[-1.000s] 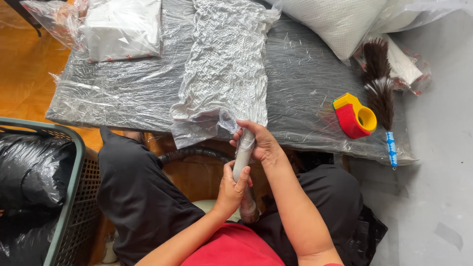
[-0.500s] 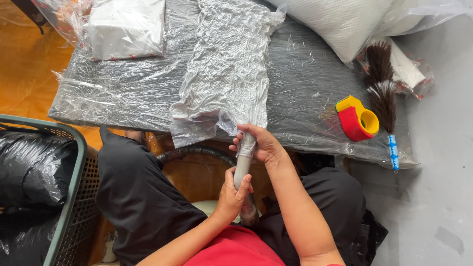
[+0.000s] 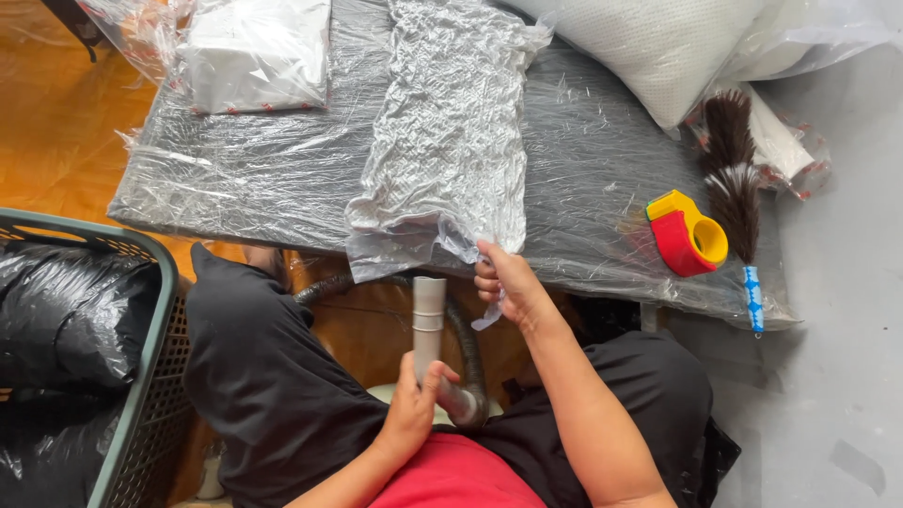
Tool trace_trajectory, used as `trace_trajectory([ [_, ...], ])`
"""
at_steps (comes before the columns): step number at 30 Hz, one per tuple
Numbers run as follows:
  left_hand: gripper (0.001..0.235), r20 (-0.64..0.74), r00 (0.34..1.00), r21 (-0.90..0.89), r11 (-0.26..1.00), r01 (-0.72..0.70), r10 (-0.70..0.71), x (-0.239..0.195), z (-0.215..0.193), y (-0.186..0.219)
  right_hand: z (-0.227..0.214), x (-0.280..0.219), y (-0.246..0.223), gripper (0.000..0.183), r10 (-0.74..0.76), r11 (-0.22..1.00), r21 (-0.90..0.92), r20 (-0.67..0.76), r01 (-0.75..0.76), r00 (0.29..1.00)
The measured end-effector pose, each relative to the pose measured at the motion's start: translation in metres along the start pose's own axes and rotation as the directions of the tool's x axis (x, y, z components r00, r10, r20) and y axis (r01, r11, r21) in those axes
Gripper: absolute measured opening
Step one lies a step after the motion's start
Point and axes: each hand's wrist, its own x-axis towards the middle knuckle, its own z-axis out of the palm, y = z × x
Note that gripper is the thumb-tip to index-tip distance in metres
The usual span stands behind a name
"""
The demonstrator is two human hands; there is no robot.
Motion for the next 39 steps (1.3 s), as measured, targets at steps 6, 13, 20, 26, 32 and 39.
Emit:
trace_trajectory([
  [6,0.048,-0.171,0.958,-0.092,0.972,0.218,-0.231,0.002,-0.022,0.001,-0.017,-0.002,0.015,0.047,-0.331,0.571,-0.819,-0.159,0.063,0.93],
  [13,0.052,-0.262,0.795,-0.404,0.81,0.425,-0.548,0.025,-0.017,0.023,-0.053,0.039,0.042,0.05,-0.456,-0.121,-0.993,0.071,0.018,0.887],
  [20,0.073,-0.161,0.691,-0.502,0.661,0.557,-0.704,0.055,-0.001,-0.005,-0.045,0.042,0.034,0.04,-0.444,-0.387,-0.911,0.052,-0.14,0.894],
  [26,0.087,-0.053,0.771,-0.652,0.607,0.454,-0.634,0.107,0.021,-0.019,-0.055,0.047,0.037,0.039,-0.474,-0.405,-0.913,0.162,-0.051,0.865],
  [32,0.082,-0.001,0.831,-0.794,0.506,0.338,-0.556,0.145,0.038,-0.008,-0.051,0.038,0.034,0.037,-0.464,-0.32,-0.947,0.128,-0.031,0.877],
  [39,0.058,0.166,0.908,-0.794,0.494,0.355,-0.386,0.203,0.059,-0.071,-0.041,0.024,0.028,0.038,-0.458,-0.278,-0.96,0.109,-0.025,0.882],
])
